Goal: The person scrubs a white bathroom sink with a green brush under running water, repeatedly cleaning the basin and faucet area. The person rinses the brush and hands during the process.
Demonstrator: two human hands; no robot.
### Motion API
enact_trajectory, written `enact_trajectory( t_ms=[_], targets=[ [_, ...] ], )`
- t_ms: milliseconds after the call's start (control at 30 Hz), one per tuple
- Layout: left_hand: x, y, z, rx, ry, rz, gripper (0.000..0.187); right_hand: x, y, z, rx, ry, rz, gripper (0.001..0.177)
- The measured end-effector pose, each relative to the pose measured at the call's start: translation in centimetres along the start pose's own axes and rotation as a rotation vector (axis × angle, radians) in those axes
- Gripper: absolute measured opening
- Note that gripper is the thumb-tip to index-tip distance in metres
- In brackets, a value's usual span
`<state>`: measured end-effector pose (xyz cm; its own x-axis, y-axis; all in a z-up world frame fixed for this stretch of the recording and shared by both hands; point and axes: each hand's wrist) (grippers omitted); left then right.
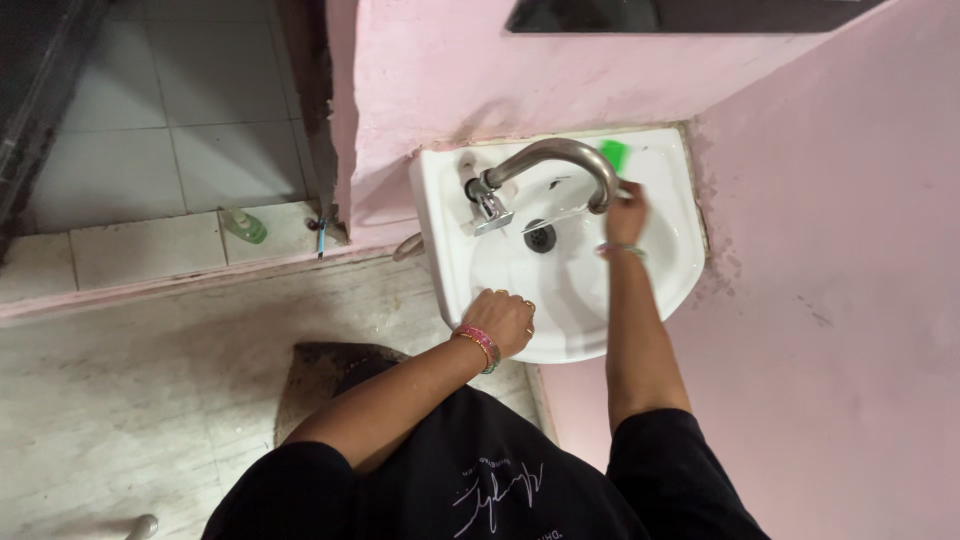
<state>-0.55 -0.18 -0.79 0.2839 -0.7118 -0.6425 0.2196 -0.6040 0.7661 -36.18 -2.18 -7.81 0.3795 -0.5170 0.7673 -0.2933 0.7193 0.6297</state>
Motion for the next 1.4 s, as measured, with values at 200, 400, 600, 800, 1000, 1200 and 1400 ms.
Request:
enact_trajectory(
  t_ms=[200,400,600,800,1000,1200,1400],
  targets=[
    [-0.4,-0.3,-0.2,-0.016,0.01,0.009,0.017,2.9,8.2,0.0,-0.157,0.007,-0.26,0.024],
    [-0.1,0.0,0.2,-0.016,-0.006,0.001,0.018,2.6,15.2,-3.1,-0.051,-0.238,-0.663,0.026],
    [-0.4,0.0,0.3,-0.003,-0.008,0.005,0.017,1.0,16.2,-3.9,-0.1,-0.261,-0.665,0.023],
    [0.3,-1.2,0.4,-0.037,-0.032,0.048,0.018,1.6,20.0,-5.4,0.1,-0.19,-0.869,0.028],
    [-0.3,-0.4,0.3,-0.056,0.001,0.079,0.018,5.0,19.8,-8.8,0.443,-0.044,-1.081,0.027],
    [0.1,-1.4,0.1,-0.148,0.003,0.039,0.016,8.6,22.5,-12.9,0.498,-0.287,-1.028,0.03],
    [-0.3,-1.1,0.2,-0.264,0.007,0.07,0.013,9.4,19.6,-19.6,0.788,0.029,-0.954,0.027]
  ],
)
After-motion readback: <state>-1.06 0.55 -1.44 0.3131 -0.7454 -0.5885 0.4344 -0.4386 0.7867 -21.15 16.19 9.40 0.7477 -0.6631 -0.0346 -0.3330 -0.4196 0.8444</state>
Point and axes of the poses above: each hand's wrist, its own z-axis towards the middle knuckle, its own y-axis out of the back of the hand, x = y × z, and after that the axes turned 5 degrees about -y, right-handed
